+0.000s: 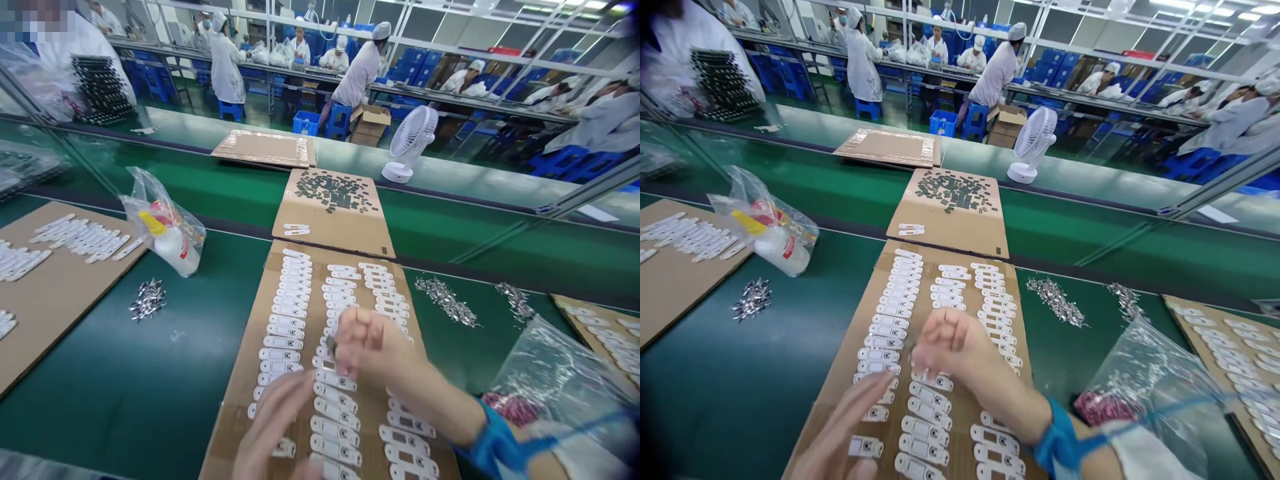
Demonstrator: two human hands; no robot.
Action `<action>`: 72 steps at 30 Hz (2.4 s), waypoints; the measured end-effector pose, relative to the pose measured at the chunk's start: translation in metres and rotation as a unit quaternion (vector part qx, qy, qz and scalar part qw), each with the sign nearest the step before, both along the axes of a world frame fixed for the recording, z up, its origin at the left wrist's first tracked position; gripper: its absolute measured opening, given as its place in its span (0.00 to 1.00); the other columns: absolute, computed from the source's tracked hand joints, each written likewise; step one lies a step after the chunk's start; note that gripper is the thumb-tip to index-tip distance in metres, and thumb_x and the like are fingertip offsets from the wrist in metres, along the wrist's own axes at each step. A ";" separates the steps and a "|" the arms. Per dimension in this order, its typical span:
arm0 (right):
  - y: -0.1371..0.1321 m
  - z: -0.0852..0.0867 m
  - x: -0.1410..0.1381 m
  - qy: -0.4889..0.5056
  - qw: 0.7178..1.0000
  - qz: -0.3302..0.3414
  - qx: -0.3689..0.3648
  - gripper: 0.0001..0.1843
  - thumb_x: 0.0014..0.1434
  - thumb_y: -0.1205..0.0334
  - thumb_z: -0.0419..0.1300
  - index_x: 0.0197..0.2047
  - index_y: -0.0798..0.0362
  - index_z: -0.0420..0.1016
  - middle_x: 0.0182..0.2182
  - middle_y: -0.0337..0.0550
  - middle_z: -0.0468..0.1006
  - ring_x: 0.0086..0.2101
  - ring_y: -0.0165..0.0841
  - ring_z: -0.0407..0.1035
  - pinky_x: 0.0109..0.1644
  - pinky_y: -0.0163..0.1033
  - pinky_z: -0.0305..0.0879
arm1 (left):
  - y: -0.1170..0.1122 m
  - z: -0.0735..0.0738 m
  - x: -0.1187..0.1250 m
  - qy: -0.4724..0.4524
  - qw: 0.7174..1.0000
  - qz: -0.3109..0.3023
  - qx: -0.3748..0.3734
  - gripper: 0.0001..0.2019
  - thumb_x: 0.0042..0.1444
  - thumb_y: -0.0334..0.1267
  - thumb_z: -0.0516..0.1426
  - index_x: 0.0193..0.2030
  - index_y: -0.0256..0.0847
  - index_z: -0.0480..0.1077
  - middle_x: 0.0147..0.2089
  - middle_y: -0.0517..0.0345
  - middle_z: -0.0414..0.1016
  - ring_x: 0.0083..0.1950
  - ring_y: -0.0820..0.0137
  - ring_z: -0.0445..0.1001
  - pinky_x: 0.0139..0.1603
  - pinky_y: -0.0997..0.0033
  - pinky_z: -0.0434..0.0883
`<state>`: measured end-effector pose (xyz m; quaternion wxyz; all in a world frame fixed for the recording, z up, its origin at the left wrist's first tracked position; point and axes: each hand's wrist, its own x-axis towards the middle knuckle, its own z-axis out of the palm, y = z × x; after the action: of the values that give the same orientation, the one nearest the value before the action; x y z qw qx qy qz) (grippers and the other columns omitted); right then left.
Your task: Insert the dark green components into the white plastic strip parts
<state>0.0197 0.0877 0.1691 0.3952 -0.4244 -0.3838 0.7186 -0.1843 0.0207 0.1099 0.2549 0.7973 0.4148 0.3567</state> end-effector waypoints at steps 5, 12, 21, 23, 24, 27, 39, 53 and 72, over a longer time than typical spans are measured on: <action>-0.055 0.011 -0.016 0.113 0.985 0.002 -0.132 0.21 0.40 0.70 0.74 0.30 0.54 0.64 0.22 0.30 0.77 0.23 0.22 0.73 0.25 0.21 0.66 | 0.000 0.009 0.013 -0.141 0.983 -0.062 -0.096 0.21 0.65 0.49 0.47 0.62 0.50 0.62 0.57 0.50 0.72 0.57 0.60 0.71 0.48 0.61 0.77; -0.071 0.022 -0.022 0.102 0.985 0.010 -0.141 0.20 0.45 0.60 0.73 0.32 0.55 0.64 0.23 0.35 0.77 0.25 0.22 0.73 0.28 0.22 0.67 | -0.012 0.013 0.032 -0.416 0.843 -0.114 -0.322 0.18 0.60 0.55 0.53 0.45 0.46 0.73 0.51 0.50 0.71 0.28 0.76 0.73 0.26 0.73 0.76; -0.083 0.023 -0.023 0.155 0.983 0.027 -0.095 0.12 0.57 0.58 0.65 0.35 0.56 0.67 0.27 0.39 0.77 0.25 0.20 0.71 0.28 0.23 0.68 | -0.012 0.037 0.032 -0.519 0.714 -0.110 -0.458 0.17 0.55 0.56 0.58 0.41 0.45 0.73 0.43 0.55 0.72 0.27 0.76 0.69 0.23 0.74 0.74; -0.085 0.022 -0.022 0.140 0.987 0.030 -0.074 0.12 0.58 0.57 0.64 0.35 0.55 0.67 0.27 0.39 0.76 0.25 0.20 0.71 0.29 0.23 0.68 | -0.010 0.038 0.032 -0.520 0.721 -0.115 -0.444 0.16 0.56 0.54 0.57 0.41 0.45 0.74 0.41 0.56 0.74 0.27 0.76 0.71 0.25 0.74 0.74; -0.087 0.023 -0.021 0.115 0.991 0.028 -0.055 0.11 0.58 0.57 0.63 0.35 0.55 0.67 0.27 0.38 0.76 0.25 0.21 0.70 0.29 0.23 0.68 | -0.009 0.038 0.032 -0.515 0.736 -0.120 -0.423 0.15 0.58 0.53 0.56 0.42 0.45 0.74 0.38 0.57 0.74 0.27 0.76 0.71 0.26 0.74 0.74; -0.092 0.024 -0.016 -0.065 0.996 -0.008 0.064 0.05 0.61 0.60 0.60 0.35 0.52 0.69 0.26 0.38 0.76 0.25 0.23 0.70 0.28 0.24 0.69 | -0.005 0.037 0.029 -0.475 0.800 -0.124 -0.344 0.13 0.60 0.50 0.54 0.42 0.47 0.75 0.30 0.61 0.75 0.29 0.76 0.74 0.33 0.76 0.75; -0.106 0.003 -0.011 -0.394 0.830 0.016 0.394 0.09 0.64 0.63 0.54 0.44 0.50 0.75 0.35 0.44 0.80 0.33 0.30 0.76 0.37 0.29 0.75 | 0.000 0.020 -0.006 -0.026 0.977 -0.166 0.131 0.26 0.61 0.30 0.55 0.65 0.34 0.53 0.41 0.53 0.78 0.42 0.71 0.75 0.44 0.72 0.75; -0.077 -0.016 -0.003 -0.452 0.772 -0.017 0.446 0.09 0.66 0.64 0.51 0.43 0.55 0.72 0.34 0.46 0.80 0.34 0.30 0.76 0.36 0.31 0.76 | 0.028 0.022 0.011 0.032 0.963 -0.124 0.236 0.11 0.61 0.27 0.53 0.50 0.26 0.66 0.38 0.51 0.79 0.43 0.69 0.75 0.46 0.68 0.76; -0.050 -0.058 0.012 -0.539 0.666 0.006 0.515 0.08 0.62 0.73 0.56 0.45 0.64 0.70 0.32 0.51 0.74 0.34 0.34 0.69 0.33 0.39 0.73 | 0.035 -0.002 0.008 0.310 0.931 -0.105 0.163 0.25 0.67 0.49 0.42 0.60 0.36 0.64 0.64 0.61 0.63 0.65 0.61 0.59 0.71 0.57 0.34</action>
<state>0.0312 0.0372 0.1106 0.2705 -0.4643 -0.8416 0.0548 -0.1758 0.0560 0.1080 0.0156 0.9378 0.3232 0.1256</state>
